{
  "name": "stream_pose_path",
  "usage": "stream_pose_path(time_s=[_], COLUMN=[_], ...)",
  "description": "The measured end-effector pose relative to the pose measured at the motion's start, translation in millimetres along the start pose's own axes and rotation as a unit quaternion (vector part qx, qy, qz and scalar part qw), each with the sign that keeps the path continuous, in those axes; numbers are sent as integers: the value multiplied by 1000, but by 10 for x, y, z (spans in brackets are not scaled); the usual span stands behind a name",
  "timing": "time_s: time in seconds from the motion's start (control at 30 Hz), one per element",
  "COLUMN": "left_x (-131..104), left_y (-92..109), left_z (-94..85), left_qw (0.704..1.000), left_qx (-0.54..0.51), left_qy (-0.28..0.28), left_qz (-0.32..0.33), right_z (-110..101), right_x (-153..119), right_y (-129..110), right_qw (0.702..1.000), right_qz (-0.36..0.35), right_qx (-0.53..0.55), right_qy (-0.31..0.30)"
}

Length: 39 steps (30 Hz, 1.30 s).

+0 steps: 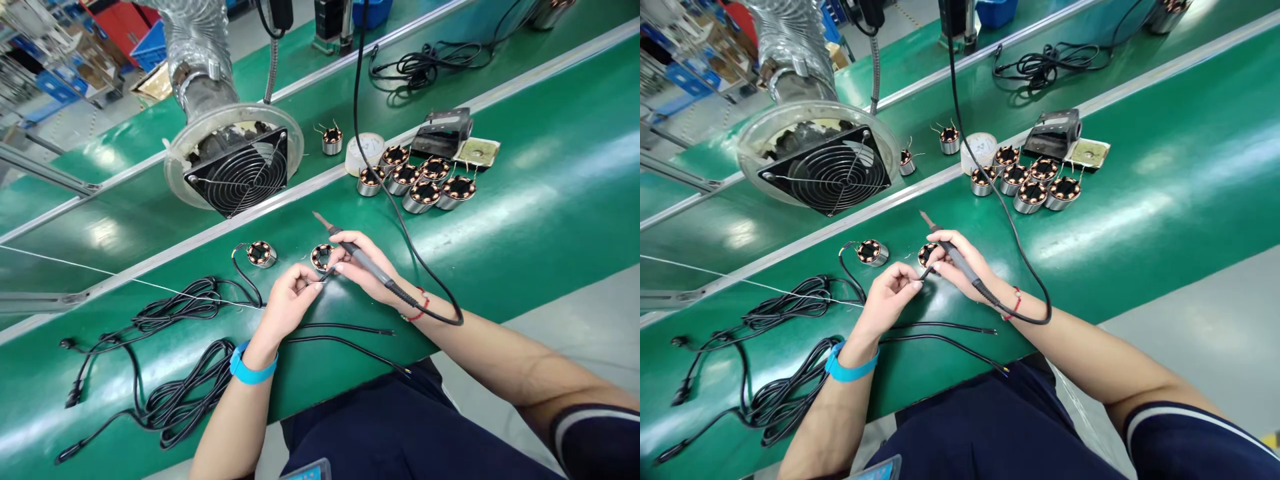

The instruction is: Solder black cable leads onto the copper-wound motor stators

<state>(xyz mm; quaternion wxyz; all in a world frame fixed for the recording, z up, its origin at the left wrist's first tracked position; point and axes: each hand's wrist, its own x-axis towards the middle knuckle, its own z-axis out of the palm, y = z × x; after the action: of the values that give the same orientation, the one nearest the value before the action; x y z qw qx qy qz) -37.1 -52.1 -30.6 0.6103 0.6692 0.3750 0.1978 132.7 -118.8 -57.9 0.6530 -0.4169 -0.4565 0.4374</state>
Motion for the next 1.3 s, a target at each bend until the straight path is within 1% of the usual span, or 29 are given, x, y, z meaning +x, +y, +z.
stream_pose_path(time_s=[0.1, 0.17, 0.23, 0.3, 0.5, 0.6, 0.67, 0.73, 0.8, 0.83, 0.9, 0.97, 1.07, 1.17, 1.23, 1.3], left_x=[0, 0, 1, 0, -24, -44, -59, -73, -83, -87, -87, -79, -54, -25, -13, -8], left_y=[24, 34, 42, 52, 70, 80, 99, 125, 153, 166, 190, 210, 225, 206, 182, 166], left_z=[30, 54, 80, 103, 129, 114, 98, 79, 53, 37, 4, -25, -50, -69, -92, -119], left_qw=[997, 994, 993, 993, 997, 999, 1000, 997, 987, 983, 979, 981, 985, 980, 977, 978], left_qx=[-79, -103, -99, -81, -26, -2, -7, -44, -86, -97, -99, -96, -103, -131, -142, -142], left_qy=[22, 44, 68, 80, 74, 49, 13, -41, -93, -108, -117, -102, -48, 0, 6, -4], left_qz=[5, -7, -20, -23, -9, -11, -18, -49, -95, -113, -131, -132, -131, -151, -159, -152], right_z=[23, 52, 80, 98, 102, 100, 99, 100, 105, 110, 130, 162, 227, 299, 346, 384], right_x=[-12, -29, -43, -50, -50, -61, -74, -86, -95, -98, -98, -93, -77, -60, -51, -45], right_y=[-14, -16, -10, -1, -4, -16, -27, -42, -60, -69, -88, -105, -123, -127, -122, -114], right_qw=[996, 993, 993, 994, 998, 999, 999, 999, 999, 999, 998, 999, 998, 996, 995, 994], right_qz=[54, 67, 65, 55, 27, 13, 0, -15, -22, -23, -19, -3, 19, 17, 8, -5], right_qx=[72, 93, 94, 87, 49, 29, 16, -1, -18, -25, -30, -32, -47, -84, -102, -111], right_qy=[-29, -36, -36, -31, -19, -23, -29, -34, -39, -42, -46, -42, -28, -16, -11, -7])
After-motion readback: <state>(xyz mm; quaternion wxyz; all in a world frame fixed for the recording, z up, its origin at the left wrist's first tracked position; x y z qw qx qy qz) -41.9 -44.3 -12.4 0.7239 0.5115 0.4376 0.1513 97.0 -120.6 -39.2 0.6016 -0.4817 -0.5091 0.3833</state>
